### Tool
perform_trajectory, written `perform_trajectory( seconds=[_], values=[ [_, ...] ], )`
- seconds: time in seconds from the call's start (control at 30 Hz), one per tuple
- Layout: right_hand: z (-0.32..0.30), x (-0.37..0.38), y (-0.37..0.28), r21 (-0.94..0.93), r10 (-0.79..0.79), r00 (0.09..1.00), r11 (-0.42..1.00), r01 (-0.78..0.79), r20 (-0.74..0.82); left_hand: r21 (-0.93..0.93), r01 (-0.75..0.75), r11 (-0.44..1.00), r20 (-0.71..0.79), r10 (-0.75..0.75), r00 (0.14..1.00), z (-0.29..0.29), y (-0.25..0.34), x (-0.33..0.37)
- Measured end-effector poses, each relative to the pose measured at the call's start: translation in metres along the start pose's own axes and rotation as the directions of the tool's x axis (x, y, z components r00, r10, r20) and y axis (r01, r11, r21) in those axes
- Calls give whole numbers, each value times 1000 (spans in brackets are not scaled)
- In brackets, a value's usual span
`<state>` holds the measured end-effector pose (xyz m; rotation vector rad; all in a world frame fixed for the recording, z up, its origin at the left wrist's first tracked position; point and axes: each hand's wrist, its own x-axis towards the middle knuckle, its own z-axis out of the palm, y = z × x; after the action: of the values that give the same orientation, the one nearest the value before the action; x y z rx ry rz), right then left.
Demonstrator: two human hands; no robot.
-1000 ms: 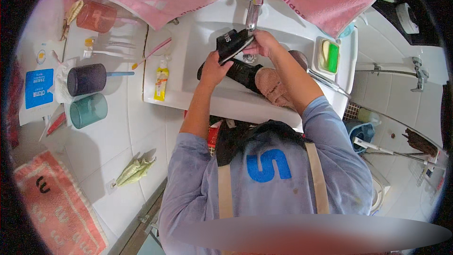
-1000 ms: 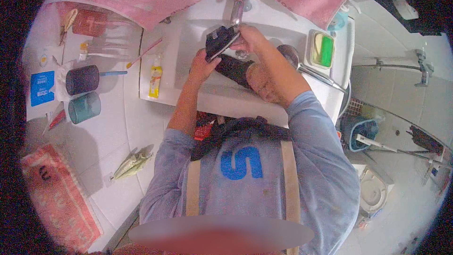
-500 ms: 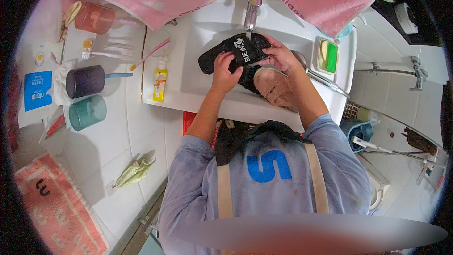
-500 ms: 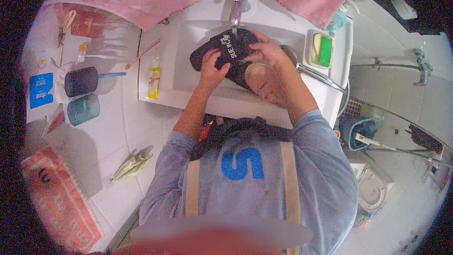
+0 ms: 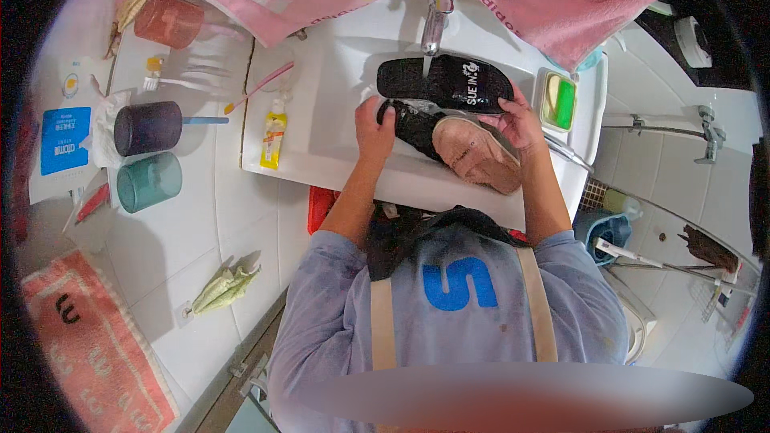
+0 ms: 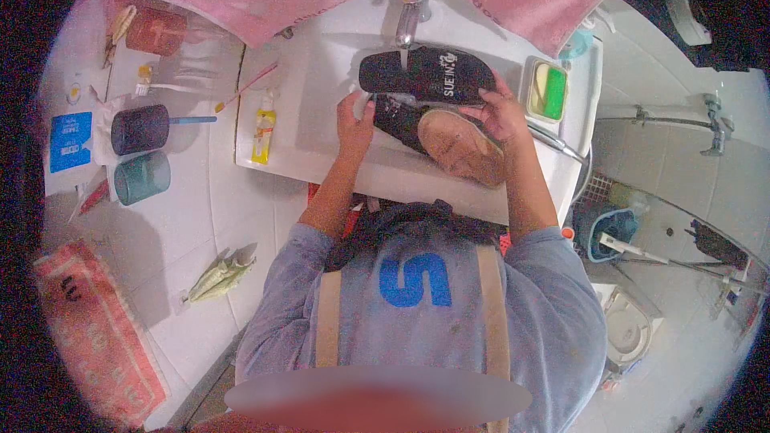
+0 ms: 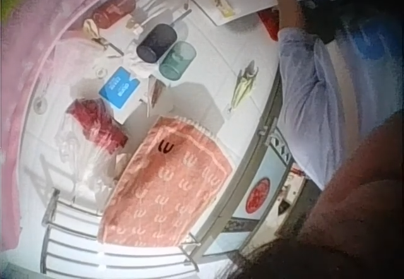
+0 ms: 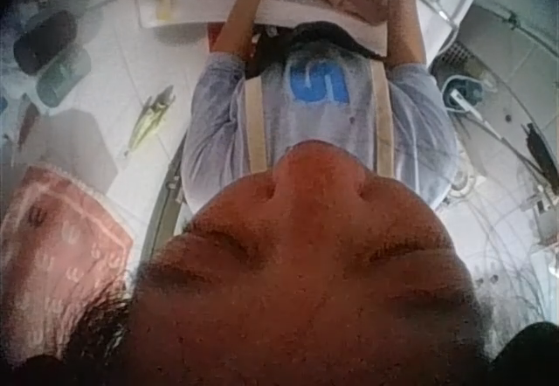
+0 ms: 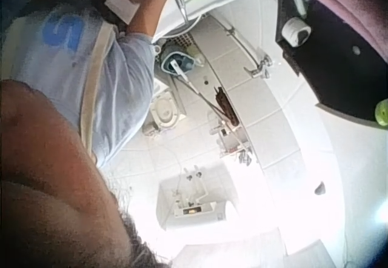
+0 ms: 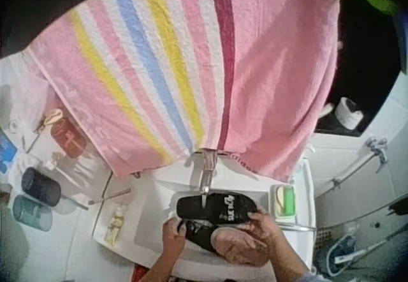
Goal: Washing a pair of black and red slippers in a bathroom sink.
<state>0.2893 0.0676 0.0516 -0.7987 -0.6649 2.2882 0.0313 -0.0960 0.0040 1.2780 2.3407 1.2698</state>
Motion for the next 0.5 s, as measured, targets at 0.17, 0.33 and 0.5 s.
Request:
perform_trajectory(
  seconds=[0.17,0.33,0.5],
  values=[
    [-4,0,10,46,35,999,998,-36,25,-617,624,479,321,-570,756,-5,5,14],
    [24,12,30,-60,125,987,990,-131,-97,-740,560,371,379,-457,804,-21,-8,24],
    [0,55,67,-257,227,958,929,-267,-172,-790,444,423,230,-467,854,-39,14,34]
  ],
)
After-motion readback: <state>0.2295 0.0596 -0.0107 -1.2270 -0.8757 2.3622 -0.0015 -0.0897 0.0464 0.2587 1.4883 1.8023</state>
